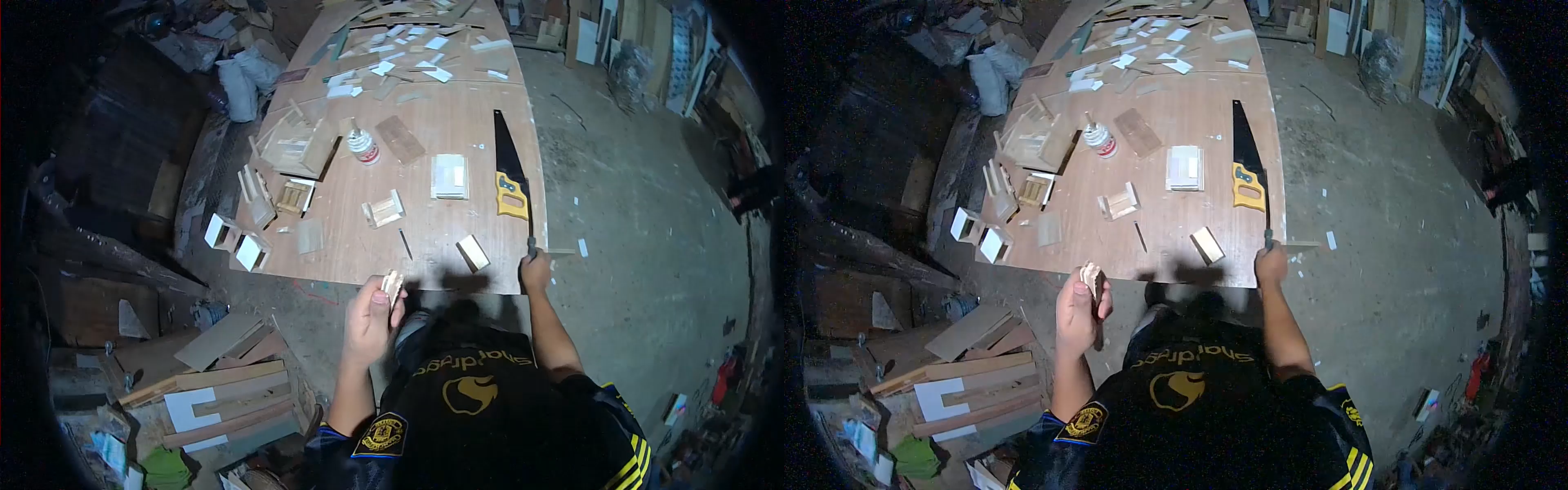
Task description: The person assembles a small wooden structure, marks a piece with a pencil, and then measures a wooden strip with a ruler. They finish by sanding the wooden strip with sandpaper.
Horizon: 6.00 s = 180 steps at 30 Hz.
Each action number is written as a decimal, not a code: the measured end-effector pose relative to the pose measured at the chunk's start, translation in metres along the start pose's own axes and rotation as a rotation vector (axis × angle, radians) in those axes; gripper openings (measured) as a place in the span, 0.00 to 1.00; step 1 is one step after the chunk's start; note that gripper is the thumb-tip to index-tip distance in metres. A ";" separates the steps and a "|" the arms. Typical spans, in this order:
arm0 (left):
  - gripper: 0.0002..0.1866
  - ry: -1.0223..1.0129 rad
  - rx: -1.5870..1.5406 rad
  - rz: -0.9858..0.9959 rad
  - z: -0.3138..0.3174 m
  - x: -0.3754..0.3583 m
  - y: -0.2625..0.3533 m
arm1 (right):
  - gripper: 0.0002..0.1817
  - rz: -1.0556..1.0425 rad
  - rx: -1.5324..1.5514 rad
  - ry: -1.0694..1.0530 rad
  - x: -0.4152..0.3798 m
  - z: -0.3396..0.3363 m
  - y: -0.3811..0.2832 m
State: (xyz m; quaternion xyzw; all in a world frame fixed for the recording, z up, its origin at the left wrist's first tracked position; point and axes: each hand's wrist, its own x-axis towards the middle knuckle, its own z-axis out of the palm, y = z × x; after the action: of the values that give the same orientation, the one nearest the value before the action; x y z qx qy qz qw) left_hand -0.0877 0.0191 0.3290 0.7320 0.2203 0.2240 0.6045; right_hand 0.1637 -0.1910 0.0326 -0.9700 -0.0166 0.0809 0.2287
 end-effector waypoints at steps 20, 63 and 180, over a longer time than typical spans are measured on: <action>0.23 -0.064 -0.225 0.032 -0.004 0.013 0.010 | 0.21 0.089 -0.053 -0.052 -0.024 -0.152 0.042; 0.20 -0.193 0.025 0.295 0.011 0.000 0.006 | 0.24 -1.085 0.492 -0.673 -0.121 -0.310 -0.153; 0.19 -0.507 -0.707 -0.002 0.021 0.005 -0.002 | 0.14 -1.032 0.503 -0.770 -0.112 -0.314 -0.166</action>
State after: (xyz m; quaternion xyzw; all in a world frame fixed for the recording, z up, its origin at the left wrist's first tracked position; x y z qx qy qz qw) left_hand -0.0711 0.0061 0.3240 0.5118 -0.0245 0.0980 0.8531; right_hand 0.1058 -0.1890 0.4005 -0.6577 -0.5369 0.3016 0.4338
